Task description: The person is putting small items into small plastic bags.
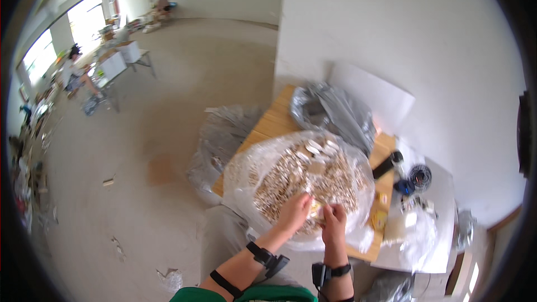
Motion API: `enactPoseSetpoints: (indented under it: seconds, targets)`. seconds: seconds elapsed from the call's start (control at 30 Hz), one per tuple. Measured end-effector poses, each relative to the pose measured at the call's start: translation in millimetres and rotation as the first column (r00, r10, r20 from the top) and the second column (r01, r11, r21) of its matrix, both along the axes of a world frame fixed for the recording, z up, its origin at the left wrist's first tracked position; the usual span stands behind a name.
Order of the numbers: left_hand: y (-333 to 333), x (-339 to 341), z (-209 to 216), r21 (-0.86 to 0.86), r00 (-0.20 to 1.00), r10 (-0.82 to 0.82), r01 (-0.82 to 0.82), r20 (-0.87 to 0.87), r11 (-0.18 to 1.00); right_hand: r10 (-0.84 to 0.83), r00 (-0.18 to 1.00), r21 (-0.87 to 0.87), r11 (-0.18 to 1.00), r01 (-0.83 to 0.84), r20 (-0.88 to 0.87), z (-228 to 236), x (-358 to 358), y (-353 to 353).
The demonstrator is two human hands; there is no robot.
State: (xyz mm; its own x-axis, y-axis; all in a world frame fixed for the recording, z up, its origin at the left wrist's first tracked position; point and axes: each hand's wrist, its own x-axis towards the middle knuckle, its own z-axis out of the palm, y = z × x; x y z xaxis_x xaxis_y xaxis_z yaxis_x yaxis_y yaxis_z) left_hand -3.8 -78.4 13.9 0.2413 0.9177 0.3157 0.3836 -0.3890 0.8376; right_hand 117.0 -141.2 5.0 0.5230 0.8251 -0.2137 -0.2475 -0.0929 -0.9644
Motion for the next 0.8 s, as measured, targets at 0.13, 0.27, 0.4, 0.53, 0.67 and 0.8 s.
enactPoseSetpoints:
  seconds: [0.13, 0.27, 0.4, 0.53, 0.67, 0.8]
  targets:
    - [-1, 3, 1, -0.009, 0.997, -0.072, 0.073, 0.041, 0.997, 0.09, 0.985, 0.098, 0.992, -0.076, -0.149, -3, 2, 0]
    - [-4, 5, 3, -0.045, 0.997, -0.079, 0.08, 0.028, 0.996, 0.204, 0.978, 0.036, 0.979, -0.203, -0.04, 9, 12, -1]
    - [0, 2, 6, -0.047, 0.996, -0.043, 0.047, 0.077, 0.998, 0.251, 0.967, 0.126, 0.959, -0.256, 0.052, 6, 13, 10]
    - [5, -5, 4, -0.091, 0.981, 0.133, -0.12, 0.143, 0.989, 0.149, 0.988, 0.085, 0.986, -0.144, -0.049, 16, 5, 12]
    - [0, 0, 1, -0.08, 0.99, 0.12, -0.114, 0.078, 0.99, 0.077, 0.997, 0.025, 0.997, -0.076, -0.027, 5, -15, 15]
    - [3, -4, -6, -0.089, 0.988, 0.126, -0.118, 0.093, 0.989, 0.075, 0.996, 0.102, 0.992, -0.07, -0.04, -4, -11, 17]
